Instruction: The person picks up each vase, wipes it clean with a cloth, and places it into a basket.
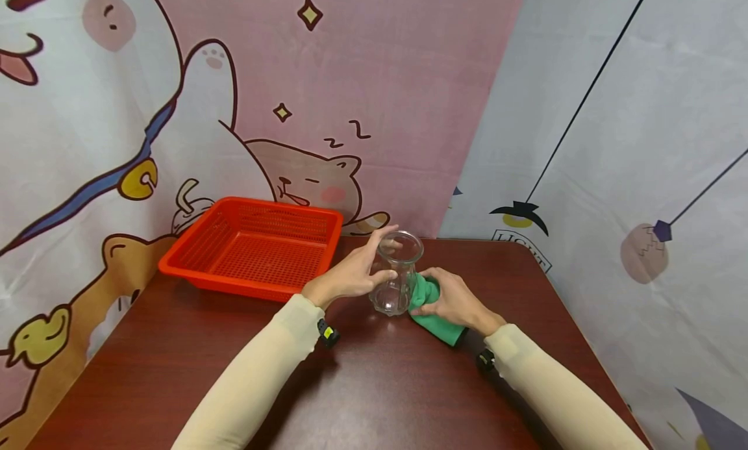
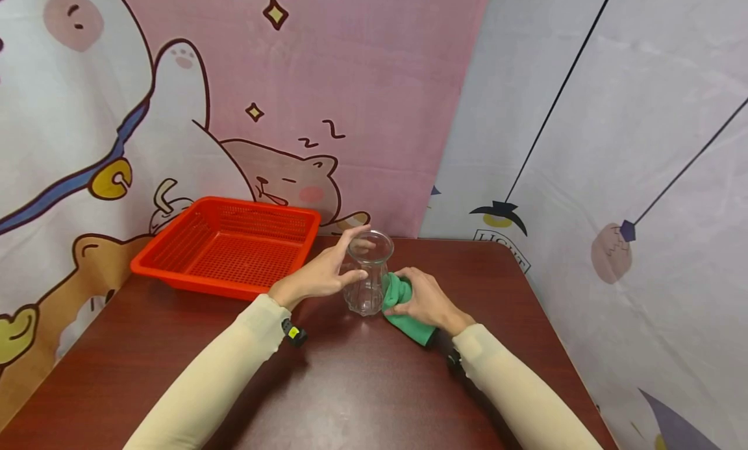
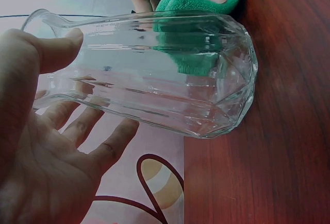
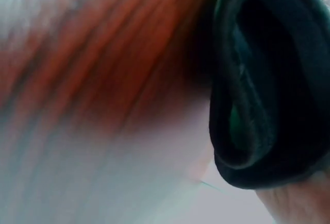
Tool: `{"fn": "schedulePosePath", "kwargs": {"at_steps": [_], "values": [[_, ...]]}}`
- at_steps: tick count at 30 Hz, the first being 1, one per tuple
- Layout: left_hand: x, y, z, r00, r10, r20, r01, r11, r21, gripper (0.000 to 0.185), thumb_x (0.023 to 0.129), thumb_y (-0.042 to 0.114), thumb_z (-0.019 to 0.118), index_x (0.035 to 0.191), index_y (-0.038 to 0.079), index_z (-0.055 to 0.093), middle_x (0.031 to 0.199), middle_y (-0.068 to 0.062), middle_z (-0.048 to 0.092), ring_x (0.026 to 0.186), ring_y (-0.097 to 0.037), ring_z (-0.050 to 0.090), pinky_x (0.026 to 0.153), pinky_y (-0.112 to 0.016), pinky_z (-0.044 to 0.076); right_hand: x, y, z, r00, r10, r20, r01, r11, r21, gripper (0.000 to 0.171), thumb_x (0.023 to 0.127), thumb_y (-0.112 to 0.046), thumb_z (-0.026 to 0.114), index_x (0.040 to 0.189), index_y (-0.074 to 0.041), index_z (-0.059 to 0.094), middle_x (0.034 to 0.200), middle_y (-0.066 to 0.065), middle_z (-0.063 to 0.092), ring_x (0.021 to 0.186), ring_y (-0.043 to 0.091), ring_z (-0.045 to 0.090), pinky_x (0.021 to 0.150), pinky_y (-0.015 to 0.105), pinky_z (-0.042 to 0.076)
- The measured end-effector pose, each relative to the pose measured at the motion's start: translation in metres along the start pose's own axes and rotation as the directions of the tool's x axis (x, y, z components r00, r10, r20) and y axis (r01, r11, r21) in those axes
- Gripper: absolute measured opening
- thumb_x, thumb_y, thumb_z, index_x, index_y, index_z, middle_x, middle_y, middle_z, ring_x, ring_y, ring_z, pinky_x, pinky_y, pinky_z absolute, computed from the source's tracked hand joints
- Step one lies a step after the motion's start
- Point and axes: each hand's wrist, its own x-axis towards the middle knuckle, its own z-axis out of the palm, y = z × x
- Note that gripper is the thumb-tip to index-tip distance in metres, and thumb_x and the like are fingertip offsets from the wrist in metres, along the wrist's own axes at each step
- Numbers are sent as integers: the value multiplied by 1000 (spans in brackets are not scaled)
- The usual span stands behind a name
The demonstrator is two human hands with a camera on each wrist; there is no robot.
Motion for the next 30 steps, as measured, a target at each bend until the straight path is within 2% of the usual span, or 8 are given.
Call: {"fn": "schedulePosePath", "kwargs": {"at_steps": [5, 10, 12, 20, 23, 30], "values": [[0, 0, 0, 1000, -5, 0, 5, 1000, 2, 99, 112, 13, 78, 185, 30, 14, 172, -17, 60, 159, -38, 62, 127, -60, 56, 0, -2, 2, 999, 29, -18, -28, 999, 46, 82, 81, -37, 111, 149, -11, 73, 143, 7, 79, 123, 27, 75, 106, 52, 63], [-1, 0, 0, 1000, -12, 8, 12, 1000, 3, 99, 112, 13, 78, 185, 30, 13, 172, -16, 59, 160, -41, 60, 128, -61, 55, -3, -4, 2, 997, 65, -34, -61, 993, 106, 82, 81, -37, 110, 150, -12, 73, 148, 9, 79, 133, 32, 75, 113, 59, 63], [-1, 0, 0, 1000, -14, 8, 14, 1000, 2, 99, 112, 13, 78, 185, 30, 13, 172, -14, 60, 160, -42, 60, 127, -61, 56, -4, -4, 1, 996, 65, -59, -57, 990, 126, 81, 81, -37, 110, 150, -13, 73, 149, 9, 79, 136, 33, 75, 115, 60, 62], [0, 0, 0, 1000, -3, 3, 3, 1000, 18, 99, 111, 12, 79, 184, 28, 14, 172, -15, 61, 160, -39, 61, 127, -61, 56, 0, -13, -6, 982, 28, -189, 9, 981, 192, 76, 81, -36, 111, 145, -18, 75, 146, 3, 80, 131, 27, 76, 112, 56, 62], [0, 0, 0, 1000, 5, 0, -5, 1000, 25, 99, 111, 12, 79, 184, 26, 13, 171, -14, 61, 159, -38, 62, 128, -61, 55, 1, -17, -8, 974, 25, -226, 25, 976, 216, 73, 82, -34, 110, 145, -20, 76, 144, 2, 81, 127, 24, 76, 109, 49, 61], [0, 0, 1, 1000, 19, -8, -18, 999, 40, 99, 111, 12, 79, 184, 23, 12, 171, -15, 60, 159, -37, 62, 131, -60, 53, 4, -25, -11, 948, 16, -317, 80, 954, 288, 67, 86, -28, 108, 145, -22, 76, 139, 3, 83, 116, 18, 76, 93, 22, 59]]}}
